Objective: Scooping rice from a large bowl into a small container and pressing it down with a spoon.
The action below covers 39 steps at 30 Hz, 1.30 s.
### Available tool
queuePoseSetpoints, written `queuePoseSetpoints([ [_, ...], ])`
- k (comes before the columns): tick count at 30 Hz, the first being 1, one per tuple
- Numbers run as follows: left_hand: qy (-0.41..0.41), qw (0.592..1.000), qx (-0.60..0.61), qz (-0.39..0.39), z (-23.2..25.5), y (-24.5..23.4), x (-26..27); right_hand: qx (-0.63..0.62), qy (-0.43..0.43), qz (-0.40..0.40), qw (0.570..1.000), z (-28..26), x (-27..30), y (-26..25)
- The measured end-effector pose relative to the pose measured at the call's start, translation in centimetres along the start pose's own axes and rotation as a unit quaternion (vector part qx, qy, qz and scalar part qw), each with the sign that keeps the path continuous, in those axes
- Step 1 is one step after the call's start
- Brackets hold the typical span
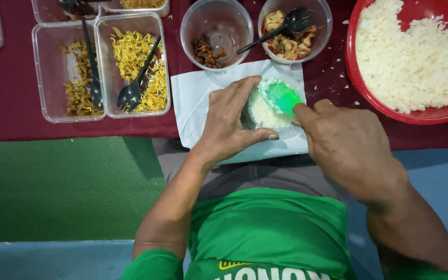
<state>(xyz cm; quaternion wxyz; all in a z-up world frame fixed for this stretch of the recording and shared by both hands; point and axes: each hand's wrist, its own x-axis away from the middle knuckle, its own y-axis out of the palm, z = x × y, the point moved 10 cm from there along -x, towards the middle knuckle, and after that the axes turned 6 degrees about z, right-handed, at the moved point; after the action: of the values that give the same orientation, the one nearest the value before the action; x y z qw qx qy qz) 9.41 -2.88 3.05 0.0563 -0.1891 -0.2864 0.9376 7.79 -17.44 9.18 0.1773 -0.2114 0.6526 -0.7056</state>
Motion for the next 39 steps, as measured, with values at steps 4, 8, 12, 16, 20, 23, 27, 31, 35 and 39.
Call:
queuePoseSetpoints([
  [4, -0.001, 1.0, 0.015, -0.008, -0.1, 0.0, 0.0, 0.012, -0.012, -0.025, 1.0, 0.0, -0.3, 0.4],
  [8, -0.001, 1.0, 0.014, -0.006, 0.0, -0.2, -0.1, 0.024, -0.053, 0.043, 0.997, 0.4, 0.0, 0.5],
  [12, -0.004, 1.0, 0.022, -0.01, 0.1, -0.2, -0.3, 0.023, -0.09, 0.101, 0.991, 1.0, 0.2, 0.7],
  [16, -0.009, 1.0, 0.016, -0.009, -0.1, 0.0, -0.2, -0.025, -0.094, 0.137, 0.986, 2.1, 0.4, 2.4],
  [20, -0.002, 0.998, 0.061, 0.027, -0.5, -0.1, 0.0, -0.205, -0.055, 0.216, 0.953, 2.9, 1.4, 3.2],
  [23, -0.002, 0.993, 0.102, 0.06, -0.7, -0.6, 0.1, -0.253, 0.04, 0.255, 0.932, 4.3, 2.8, 4.3],
  [27, 0.007, 0.993, 0.096, 0.072, -0.1, -0.9, 0.1, -0.377, 0.168, 0.32, 0.853, 5.3, 4.6, 3.0],
  [31, 0.015, 0.993, 0.091, 0.071, 0.3, -1.0, 0.1, -0.412, 0.221, 0.303, 0.831, 5.2, 4.8, 4.7],
  [35, 0.017, 0.992, 0.095, 0.082, 0.3, -1.1, 0.2, -0.428, 0.249, 0.283, 0.822, 5.4, 4.2, 4.9],
  [39, 0.03, 0.992, 0.083, 0.092, 0.7, -1.8, -0.1, -0.417, 0.216, 0.292, 0.833, 5.4, 2.9, 3.2],
])
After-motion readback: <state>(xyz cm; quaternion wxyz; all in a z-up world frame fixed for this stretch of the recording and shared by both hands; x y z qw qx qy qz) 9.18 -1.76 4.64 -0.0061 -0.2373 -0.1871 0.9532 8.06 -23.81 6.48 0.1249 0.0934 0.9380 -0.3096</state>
